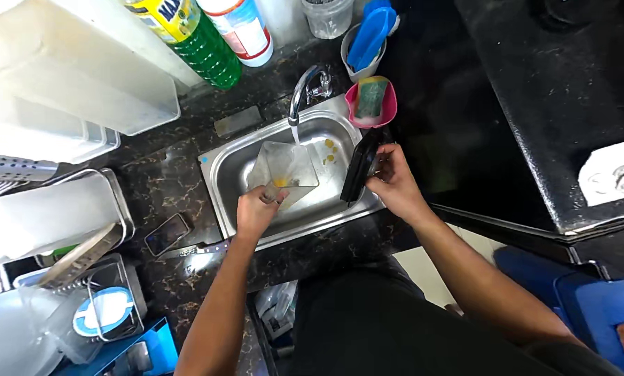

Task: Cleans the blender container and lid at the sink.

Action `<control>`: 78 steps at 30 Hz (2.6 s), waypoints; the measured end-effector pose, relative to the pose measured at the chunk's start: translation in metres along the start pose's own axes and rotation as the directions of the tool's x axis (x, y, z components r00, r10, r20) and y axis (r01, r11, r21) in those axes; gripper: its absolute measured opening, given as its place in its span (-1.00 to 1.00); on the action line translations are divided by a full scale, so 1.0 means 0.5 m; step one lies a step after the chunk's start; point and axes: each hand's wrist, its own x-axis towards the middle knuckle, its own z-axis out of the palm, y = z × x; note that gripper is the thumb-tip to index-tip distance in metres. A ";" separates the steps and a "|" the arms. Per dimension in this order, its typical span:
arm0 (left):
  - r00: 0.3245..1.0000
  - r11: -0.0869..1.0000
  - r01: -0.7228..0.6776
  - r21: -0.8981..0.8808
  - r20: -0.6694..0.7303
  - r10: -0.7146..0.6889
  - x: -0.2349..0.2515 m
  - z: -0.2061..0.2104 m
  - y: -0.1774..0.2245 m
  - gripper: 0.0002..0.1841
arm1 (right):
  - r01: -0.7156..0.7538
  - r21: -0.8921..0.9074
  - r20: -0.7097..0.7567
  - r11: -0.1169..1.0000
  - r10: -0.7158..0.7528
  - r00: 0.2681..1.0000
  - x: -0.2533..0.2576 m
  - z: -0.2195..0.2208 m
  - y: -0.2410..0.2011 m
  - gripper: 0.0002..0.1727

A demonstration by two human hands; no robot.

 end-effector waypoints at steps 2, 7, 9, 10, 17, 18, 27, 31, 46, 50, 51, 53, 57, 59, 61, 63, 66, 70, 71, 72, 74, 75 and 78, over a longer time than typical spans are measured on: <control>0.999 0.999 -0.022 0.046 -0.027 0.023 0.009 0.026 0.000 -0.49 | -0.006 -0.015 0.018 1.000 0.006 1.000 0.001 0.001 0.001 -0.30; 0.951 0.979 -0.101 0.177 -0.272 0.147 0.040 0.091 0.017 -0.58 | -0.029 -0.014 0.033 0.999 0.030 0.999 -0.003 0.005 0.002 -0.29; 0.912 0.970 -0.105 0.219 -0.367 0.182 0.051 0.105 0.024 -0.64 | -0.027 -0.007 0.042 1.000 0.028 0.999 -0.004 0.008 -0.003 -0.28; 0.903 0.969 -0.090 0.228 -0.393 0.176 0.055 0.106 0.031 -0.62 | -0.021 -0.008 0.047 1.000 0.021 0.999 -0.005 0.008 -0.004 -0.28; 0.961 0.982 -0.160 -0.096 -0.244 0.132 0.043 -0.039 0.020 -0.47 | -0.028 0.027 0.044 0.999 0.027 0.999 -0.008 -0.013 -0.016 -0.28; 0.978 0.979 -0.122 -0.162 -0.188 0.091 0.049 -0.058 0.003 -0.51 | -0.024 0.035 0.038 0.999 0.023 0.999 -0.008 -0.016 -0.015 -0.28; 0.988 0.427 0.063 -0.902 0.117 0.102 0.217 0.064 -0.092 -0.36 | 0.036 0.088 -0.030 0.995 -0.033 0.999 -0.047 -0.024 -0.039 -0.34; 0.952 0.332 0.211 -0.919 0.271 0.144 0.285 0.149 -0.041 -0.28 | 0.075 0.080 -0.093 0.994 -0.067 0.993 -0.084 -0.025 -0.053 -0.33; 0.822 0.490 0.228 -0.841 0.436 0.367 0.037 0.049 0.074 -0.78 | 0.021 0.121 -0.103 0.992 -0.008 0.995 -0.093 0.002 -0.051 -0.32; 0.789 0.606 -0.184 -0.774 0.252 0.560 0.050 0.157 0.111 -0.38 | 0.021 0.091 -0.073 0.996 -0.015 0.997 -0.088 -0.001 -0.066 -0.32; 0.791 0.670 -0.258 -0.696 0.245 0.560 0.059 0.177 0.126 -0.40 | 0.017 0.081 -0.069 0.997 -0.012 0.998 -0.089 -0.005 -0.069 -0.32; 0.851 0.827 -0.277 -0.489 0.274 0.448 0.083 0.210 0.157 -0.54 | 0.017 0.076 -0.053 0.997 -0.013 0.998 -0.091 -0.012 -0.072 -0.32; 0.947 0.964 -0.208 -0.169 0.211 0.241 0.150 0.237 0.177 -0.59 | 0.021 0.071 -0.026 0.997 -0.019 0.999 -0.095 -0.025 -0.080 -0.32; 0.973 0.987 -0.150 -0.048 0.172 0.156 0.170 0.227 0.172 -0.55 | 0.019 0.068 -0.012 0.997 -0.018 1.000 -0.097 -0.031 -0.081 -0.32; 0.985 0.994 -0.106 0.012 0.136 0.104 0.176 0.216 0.153 -0.53 | 0.017 0.062 0.004 0.998 -0.017 1.000 -0.097 -0.034 -0.079 -0.33; 0.988 0.995 -0.079 0.063 0.140 0.070 0.163 0.209 0.135 -0.50 | 0.022 0.069 0.021 0.997 -0.023 1.000 -0.093 -0.035 -0.076 -0.33; 0.967 0.988 -0.088 0.128 0.250 0.054 0.110 0.201 0.131 -0.54 | 0.006 0.076 0.043 0.997 -0.010 0.999 -0.086 -0.037 -0.073 -0.34; 0.924 0.983 -0.144 0.110 0.371 0.094 0.024 0.184 0.144 -0.59 | -0.016 0.056 0.070 0.998 0.012 0.997 -0.077 -0.044 -0.074 -0.35; 0.925 0.987 -0.140 0.073 0.364 0.105 0.005 0.171 0.145 -0.57 | -0.017 0.050 0.076 0.999 0.013 0.997 -0.075 -0.046 -0.076 -0.35; 0.934 0.991 -0.129 0.027 0.339 0.112 -0.011 0.154 0.143 -0.54 | -0.014 0.050 0.081 0.999 0.010 0.997 -0.073 -0.049 -0.079 -0.36; 0.949 0.994 -0.103 -0.035 0.295 0.109 -0.024 0.109 0.130 -0.50 | -0.007 0.062 0.080 0.998 0.002 0.997 -0.068 -0.055 -0.081 -0.36; 0.948 0.996 -0.079 -0.048 0.306 0.090 -0.020 0.080 0.123 -0.48 | -0.010 0.065 0.079 0.998 0.005 0.997 -0.066 -0.058 -0.080 -0.36; 0.932 0.997 -0.070 0.040 0.359 0.051 0.029 0.012 0.111 -0.45 | -0.035 0.074 0.075 0.997 0.029 0.997 -0.059 -0.062 -0.071 -0.36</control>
